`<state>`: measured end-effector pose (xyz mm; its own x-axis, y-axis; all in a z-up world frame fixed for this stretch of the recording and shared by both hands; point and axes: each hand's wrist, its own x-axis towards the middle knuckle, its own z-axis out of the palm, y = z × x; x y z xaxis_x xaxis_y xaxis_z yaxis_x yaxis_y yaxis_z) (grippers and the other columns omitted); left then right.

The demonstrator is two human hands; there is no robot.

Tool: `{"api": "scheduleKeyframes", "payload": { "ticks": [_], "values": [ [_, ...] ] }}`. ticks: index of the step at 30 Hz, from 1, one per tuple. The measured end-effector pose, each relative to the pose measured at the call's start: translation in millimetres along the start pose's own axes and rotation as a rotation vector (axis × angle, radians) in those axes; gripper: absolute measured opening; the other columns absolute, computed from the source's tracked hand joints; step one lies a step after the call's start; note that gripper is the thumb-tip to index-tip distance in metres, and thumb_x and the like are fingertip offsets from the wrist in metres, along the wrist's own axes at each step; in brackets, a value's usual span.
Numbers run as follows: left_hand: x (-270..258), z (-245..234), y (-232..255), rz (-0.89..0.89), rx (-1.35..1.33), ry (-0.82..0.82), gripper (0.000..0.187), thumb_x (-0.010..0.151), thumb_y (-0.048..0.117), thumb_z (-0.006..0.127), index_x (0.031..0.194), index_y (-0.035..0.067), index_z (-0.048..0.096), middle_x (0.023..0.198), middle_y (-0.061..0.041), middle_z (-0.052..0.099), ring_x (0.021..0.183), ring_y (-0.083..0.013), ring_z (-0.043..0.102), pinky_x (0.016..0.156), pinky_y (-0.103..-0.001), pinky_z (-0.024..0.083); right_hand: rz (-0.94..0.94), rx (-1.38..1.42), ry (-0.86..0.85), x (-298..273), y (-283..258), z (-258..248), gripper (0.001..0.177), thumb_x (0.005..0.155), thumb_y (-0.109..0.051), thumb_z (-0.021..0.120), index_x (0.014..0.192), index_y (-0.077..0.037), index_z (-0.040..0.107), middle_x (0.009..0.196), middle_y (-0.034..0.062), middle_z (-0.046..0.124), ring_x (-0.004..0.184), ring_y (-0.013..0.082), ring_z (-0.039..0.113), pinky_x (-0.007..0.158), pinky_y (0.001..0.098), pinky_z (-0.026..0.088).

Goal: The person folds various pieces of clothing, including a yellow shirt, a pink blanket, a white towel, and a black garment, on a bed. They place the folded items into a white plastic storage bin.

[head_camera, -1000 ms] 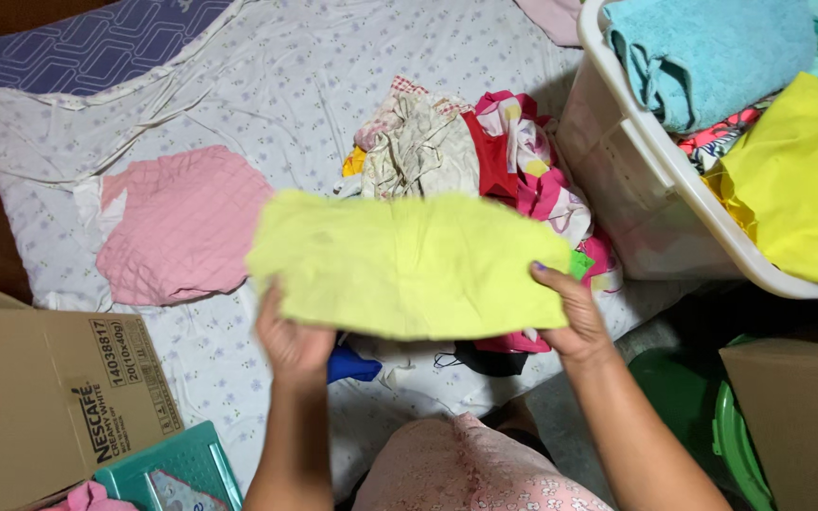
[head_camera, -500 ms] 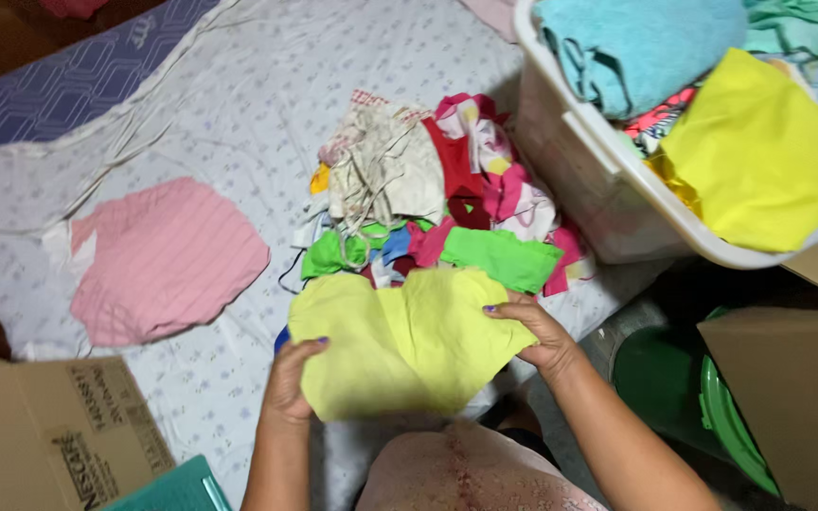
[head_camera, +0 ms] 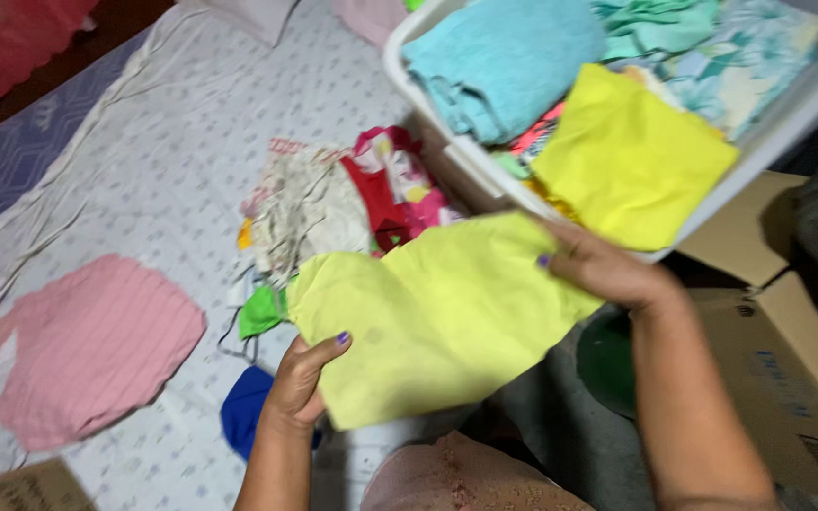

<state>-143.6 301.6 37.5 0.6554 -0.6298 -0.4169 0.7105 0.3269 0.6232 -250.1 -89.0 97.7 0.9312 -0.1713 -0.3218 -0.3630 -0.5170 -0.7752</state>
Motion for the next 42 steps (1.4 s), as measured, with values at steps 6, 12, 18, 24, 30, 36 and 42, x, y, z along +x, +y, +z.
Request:
{"api": "scheduleKeyframes", "payload": {
  "ticks": [6, 12, 18, 24, 30, 36, 42],
  "values": [
    [101, 133, -31, 0.009, -0.018, -0.194, 0.063, 0.084, 0.000, 0.068, 0.144, 0.000, 0.050, 0.131, -0.015, 0.067, 0.118, -0.0292, 0.067, 0.102, -0.045, 0.053, 0.453, 0.031, 0.436, -13, -17, -161, 0.056, 0.105, -0.015, 0.054, 0.159, -0.028, 0.050, 0.125, 0.0233, 0.071, 0.105, 0.0376, 0.064, 0.090, 0.0470, 0.056],
    [204, 232, -128, 0.073, 0.244, 0.007, 0.057, 0.085, -0.001, 0.068, 0.140, -0.006, 0.050, 0.130, -0.019, 0.068, 0.116, -0.0302, 0.067, 0.100, -0.041, 0.053, 0.254, -0.308, 0.619, 45, 71, -258, 0.056, 0.102, -0.008, 0.060, 0.155, -0.023, 0.055, 0.134, 0.0166, 0.066, 0.118, 0.0329, 0.065, 0.100, 0.0459, 0.053],
    [204, 246, -134, 0.473, 0.955, 0.102, 0.089, 0.083, 0.007, 0.074, 0.151, -0.009, 0.020, 0.144, -0.027, 0.050, 0.129, -0.0323, 0.057, 0.107, -0.038, 0.045, -0.080, -0.595, 0.850, 88, 178, -252, 0.076, 0.092, -0.013, 0.077, 0.159, -0.005, 0.042, 0.146, 0.0271, 0.054, 0.136, 0.0485, 0.047, 0.110, 0.0533, 0.037],
    [203, 297, -94, 0.608, 1.955, -0.059, 0.104, 0.076, 0.038, 0.087, 0.155, 0.011, 0.024, 0.153, -0.034, 0.034, 0.135, -0.0542, 0.043, 0.112, -0.063, 0.039, 0.055, -0.394, 0.393, 107, 201, -182, 0.104, 0.083, -0.057, 0.074, 0.160, -0.012, 0.020, 0.165, 0.0206, 0.023, 0.155, 0.0394, 0.015, 0.123, 0.0506, 0.011],
    [291, 337, -137, -0.182, 2.281, -0.230, 0.146, 0.066, 0.054, 0.094, 0.164, 0.021, -0.008, 0.163, -0.040, -0.006, 0.137, -0.0716, 0.023, 0.097, -0.070, 0.046, 0.482, -0.504, 0.011, 192, 231, -145, 0.141, 0.066, -0.087, 0.064, 0.164, -0.026, -0.017, 0.170, 0.0267, -0.009, 0.154, 0.0481, 0.000, 0.126, 0.0571, 0.014],
    [357, 283, -217, -0.064, 2.448, -0.085, 0.144, 0.070, 0.054, 0.092, 0.160, 0.018, -0.014, 0.156, -0.046, -0.012, 0.127, -0.0809, 0.025, 0.079, -0.074, 0.054, 0.397, -0.615, -0.034, 240, 321, -125, 0.143, 0.066, -0.089, 0.062, 0.161, -0.022, -0.022, 0.168, 0.0261, -0.011, 0.158, 0.0412, -0.006, 0.120, 0.0666, 0.011],
    [357, 280, -208, -0.239, 2.149, -0.193, 0.156, 0.062, 0.041, 0.102, 0.165, 0.013, -0.012, 0.167, -0.036, -0.017, 0.139, -0.0730, 0.014, 0.096, -0.073, 0.045, 0.386, -0.447, 0.113, 224, 318, -131, 0.145, 0.059, -0.085, 0.071, 0.166, -0.021, -0.003, 0.170, 0.0239, -0.003, 0.158, 0.0385, 0.000, 0.126, 0.0585, 0.009]
  ]
}}
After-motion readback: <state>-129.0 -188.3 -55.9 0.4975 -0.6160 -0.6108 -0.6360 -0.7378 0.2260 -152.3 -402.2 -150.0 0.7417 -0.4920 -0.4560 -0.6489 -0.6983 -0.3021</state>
